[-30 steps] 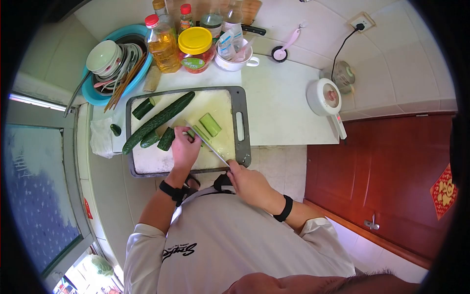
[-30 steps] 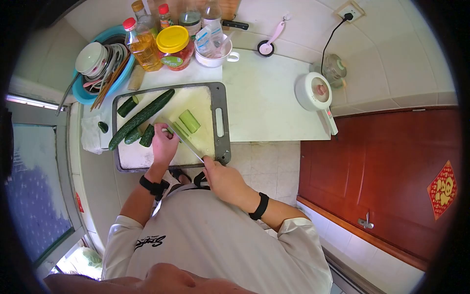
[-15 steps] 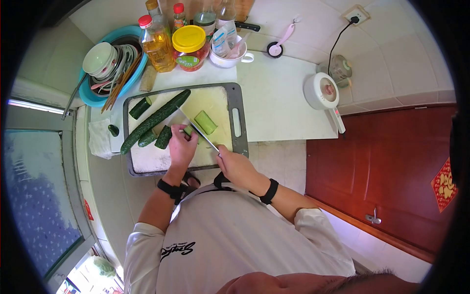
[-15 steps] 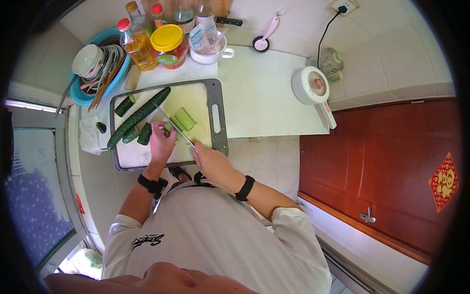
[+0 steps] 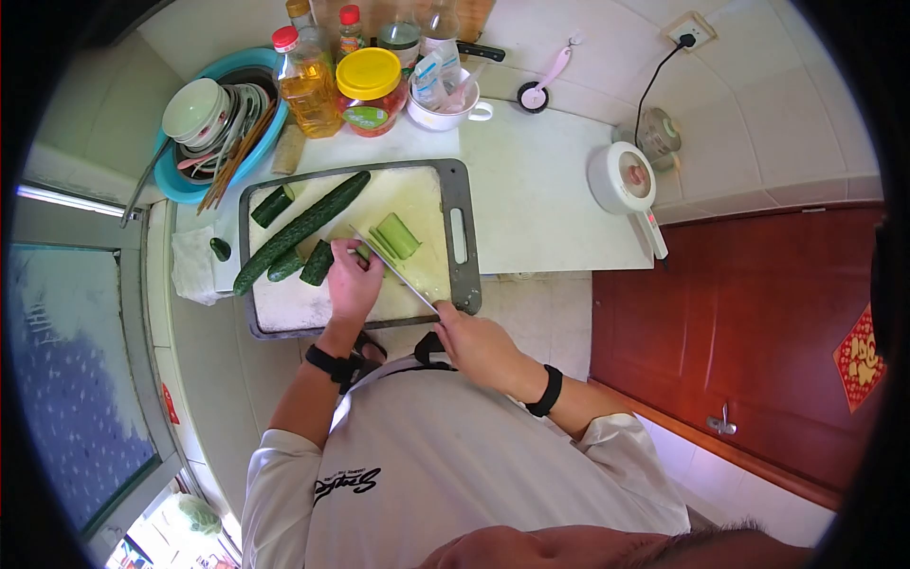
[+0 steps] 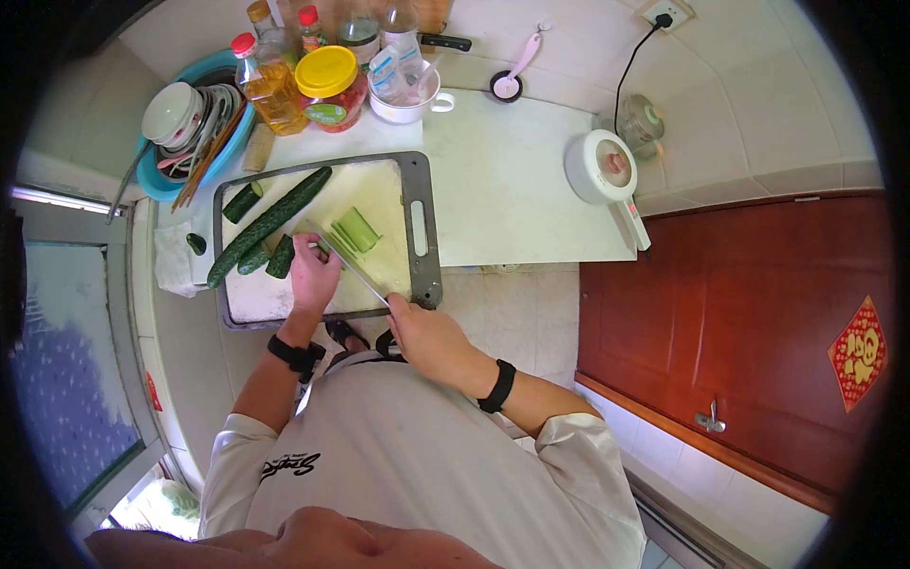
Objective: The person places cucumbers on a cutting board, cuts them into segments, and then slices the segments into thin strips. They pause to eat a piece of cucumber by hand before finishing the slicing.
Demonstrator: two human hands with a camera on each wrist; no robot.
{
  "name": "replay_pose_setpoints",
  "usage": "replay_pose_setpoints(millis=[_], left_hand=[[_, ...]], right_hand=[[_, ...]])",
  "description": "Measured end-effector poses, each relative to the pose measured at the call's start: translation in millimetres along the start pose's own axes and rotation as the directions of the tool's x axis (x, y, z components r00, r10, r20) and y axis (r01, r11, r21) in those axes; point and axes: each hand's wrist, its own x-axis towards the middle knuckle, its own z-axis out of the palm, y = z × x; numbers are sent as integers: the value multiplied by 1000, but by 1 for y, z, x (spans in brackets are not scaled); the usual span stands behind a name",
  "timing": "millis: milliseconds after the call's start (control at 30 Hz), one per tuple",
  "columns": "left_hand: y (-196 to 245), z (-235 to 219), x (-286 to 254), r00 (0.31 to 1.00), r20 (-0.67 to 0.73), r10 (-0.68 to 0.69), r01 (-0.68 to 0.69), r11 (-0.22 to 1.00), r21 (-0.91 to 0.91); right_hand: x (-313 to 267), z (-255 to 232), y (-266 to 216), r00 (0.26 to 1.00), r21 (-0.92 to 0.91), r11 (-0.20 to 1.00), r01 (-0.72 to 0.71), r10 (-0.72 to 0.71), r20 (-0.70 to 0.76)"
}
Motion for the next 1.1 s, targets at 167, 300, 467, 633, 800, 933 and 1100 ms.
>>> replay_pose_setpoints(millis=[167,300,467,633,800,933,1100], left_hand=[[-1,-1,1,999,0,37,-37,999,-29],[-1,-2,0,999,-9,39,-39,999,-34],[-1,-2,-3,999,-28,36,-36,999,13],[-3,1,-2,999,-50,21,-21,1000,3],[2,-1,-3,999,-42,-16,16,1000,17],[1,-2,-2,1000,-8,-8,8,1000,21],[-6,-1,-2,999,-14,31,-30,999,31]], right_hand=[[22,18,15,1000,18,1000,20,-20,-18],[44,33,26,990,31,997,73,-68,-124],[47,29,24,979,89,992,93,-75,-188],[19,19,15,995,43,997,60,-56,-82],[-2,8,5,999,-11,999,35,-35,-41],[4,12,7,999,9,999,31,-31,-26],[33,26,15,998,22,999,33,-32,-46]])
